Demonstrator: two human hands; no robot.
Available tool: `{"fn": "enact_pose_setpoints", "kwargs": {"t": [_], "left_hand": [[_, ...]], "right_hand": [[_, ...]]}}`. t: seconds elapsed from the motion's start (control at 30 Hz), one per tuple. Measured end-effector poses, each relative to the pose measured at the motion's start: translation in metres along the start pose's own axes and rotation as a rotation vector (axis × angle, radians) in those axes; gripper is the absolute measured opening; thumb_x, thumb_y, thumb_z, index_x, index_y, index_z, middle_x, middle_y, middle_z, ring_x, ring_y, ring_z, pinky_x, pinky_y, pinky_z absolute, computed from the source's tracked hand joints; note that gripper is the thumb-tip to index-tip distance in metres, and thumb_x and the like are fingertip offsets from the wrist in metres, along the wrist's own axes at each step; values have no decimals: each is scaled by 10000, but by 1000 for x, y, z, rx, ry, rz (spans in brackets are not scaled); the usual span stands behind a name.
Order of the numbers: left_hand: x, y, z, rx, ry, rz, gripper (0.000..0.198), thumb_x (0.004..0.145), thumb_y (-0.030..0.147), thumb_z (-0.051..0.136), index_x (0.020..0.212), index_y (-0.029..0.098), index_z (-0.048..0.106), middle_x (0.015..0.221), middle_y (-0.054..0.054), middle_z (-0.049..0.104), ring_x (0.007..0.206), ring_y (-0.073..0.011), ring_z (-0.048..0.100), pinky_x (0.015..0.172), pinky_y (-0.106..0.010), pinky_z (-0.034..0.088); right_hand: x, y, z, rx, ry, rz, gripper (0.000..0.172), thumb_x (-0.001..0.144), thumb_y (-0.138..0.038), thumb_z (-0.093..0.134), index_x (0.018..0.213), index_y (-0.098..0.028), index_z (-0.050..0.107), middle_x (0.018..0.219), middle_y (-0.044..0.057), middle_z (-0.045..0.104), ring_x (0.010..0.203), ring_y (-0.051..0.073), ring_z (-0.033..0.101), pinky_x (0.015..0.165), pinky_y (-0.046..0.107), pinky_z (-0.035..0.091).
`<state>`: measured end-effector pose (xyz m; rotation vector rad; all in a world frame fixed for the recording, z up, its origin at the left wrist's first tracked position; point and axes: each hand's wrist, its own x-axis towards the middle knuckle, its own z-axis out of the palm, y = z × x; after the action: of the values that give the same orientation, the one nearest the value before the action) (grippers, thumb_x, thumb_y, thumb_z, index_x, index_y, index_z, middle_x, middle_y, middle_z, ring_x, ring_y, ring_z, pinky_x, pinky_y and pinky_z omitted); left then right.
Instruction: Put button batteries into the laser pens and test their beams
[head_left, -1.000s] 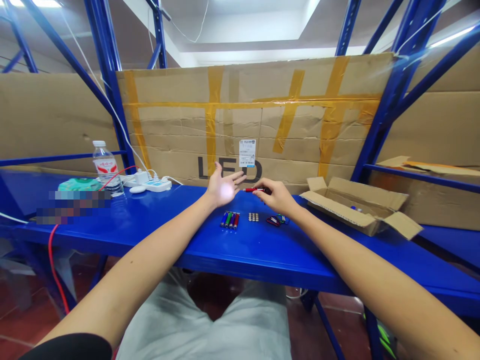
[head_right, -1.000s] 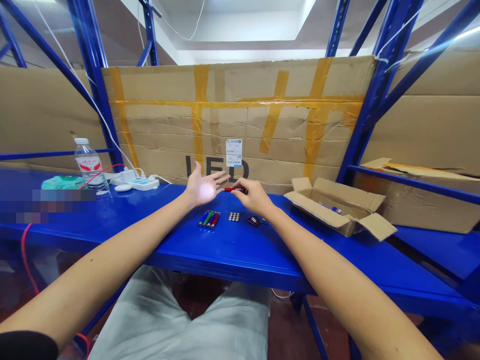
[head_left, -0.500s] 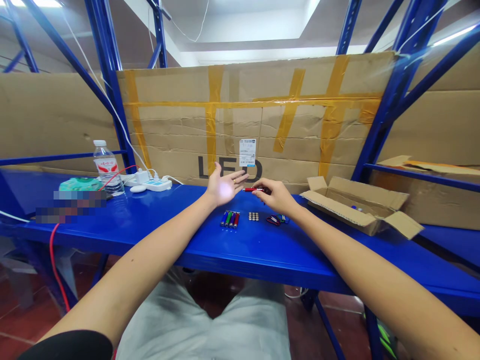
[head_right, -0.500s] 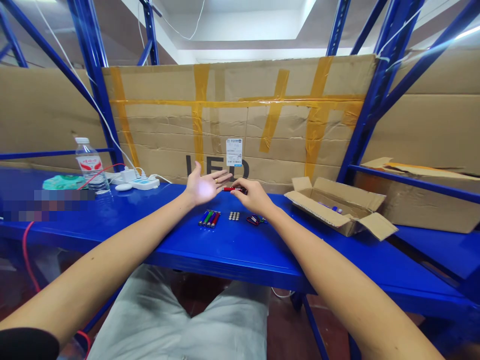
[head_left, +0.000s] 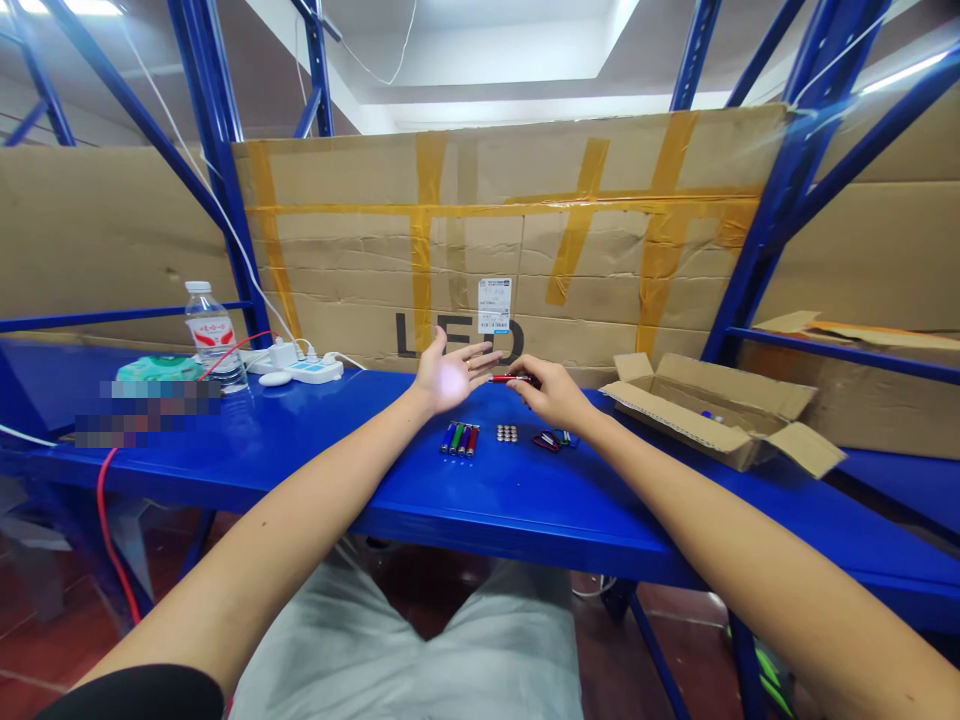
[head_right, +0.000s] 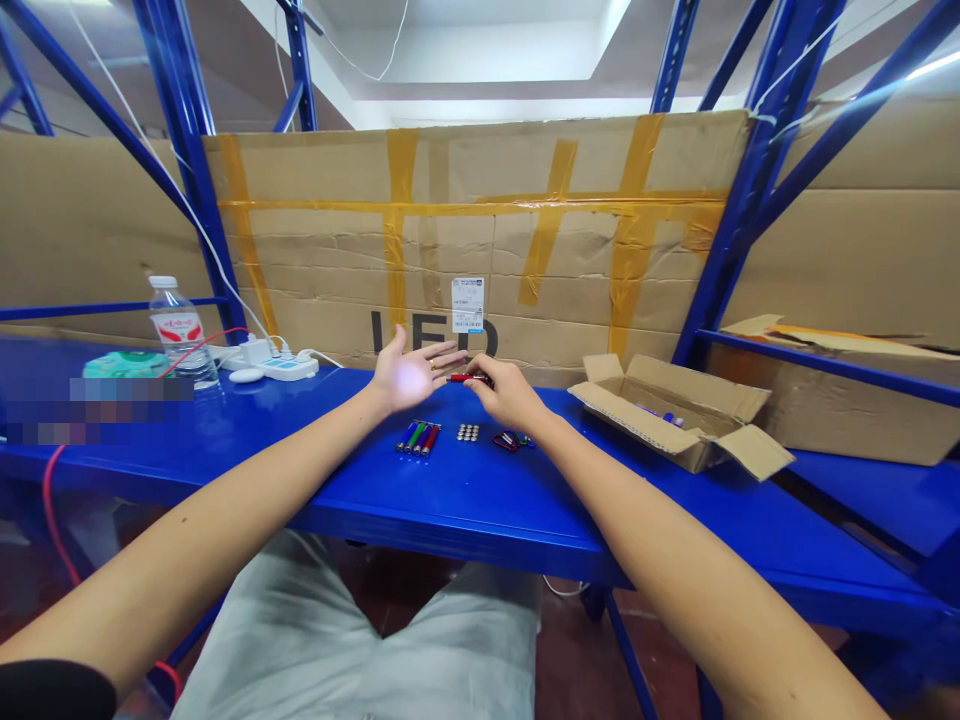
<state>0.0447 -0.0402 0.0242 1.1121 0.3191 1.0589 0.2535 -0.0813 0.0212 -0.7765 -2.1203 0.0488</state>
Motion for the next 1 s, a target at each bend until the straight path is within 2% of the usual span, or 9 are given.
{"fn": "enact_pose_setpoints", "kwargs": {"t": [0.17, 0.37, 0.7, 1.0], "left_hand": [[0, 0, 0, 0, -19, 1, 873, 858, 748, 210, 1292, 66, 537, 1313, -236, 586, 1279, -334, 510, 1034, -453, 403], [0, -1, 0, 12, -21, -1, 868, 858, 748, 210, 1303, 74, 526, 1297, -232, 599, 1267, -333, 523, 1047, -464, 395], [2, -2, -1, 8, -7, -35, 870, 863, 747, 176, 1297, 84, 535, 1236, -226, 639, 1229, -331, 558, 1065, -479, 373], [2, -2, -2, 14, -6, -13, 881, 857, 752, 190, 1317, 74, 515, 1256, -240, 623, 1236, -331, 552, 1065, -474, 371]], "right_hand": [[1, 2, 0, -11, 7, 16, 140, 890, -249, 495, 855, -170, 606, 726, 43, 655, 653, 164, 563, 652, 286, 411], [2, 6, 4, -3, -10, -33, 174, 903, -210, 478, 973, -168, 632, 944, 98, 712, 838, 198, 630, 762, 313, 452], [2, 6, -2, -36, 46, -5, 132, 879, -175, 495, 910, -180, 623, 889, 79, 719, 790, 197, 638, 721, 306, 456], [2, 9, -4, -49, 60, -17, 165, 870, -158, 505, 928, -185, 657, 923, 77, 730, 837, 201, 651, 766, 313, 467]]}}
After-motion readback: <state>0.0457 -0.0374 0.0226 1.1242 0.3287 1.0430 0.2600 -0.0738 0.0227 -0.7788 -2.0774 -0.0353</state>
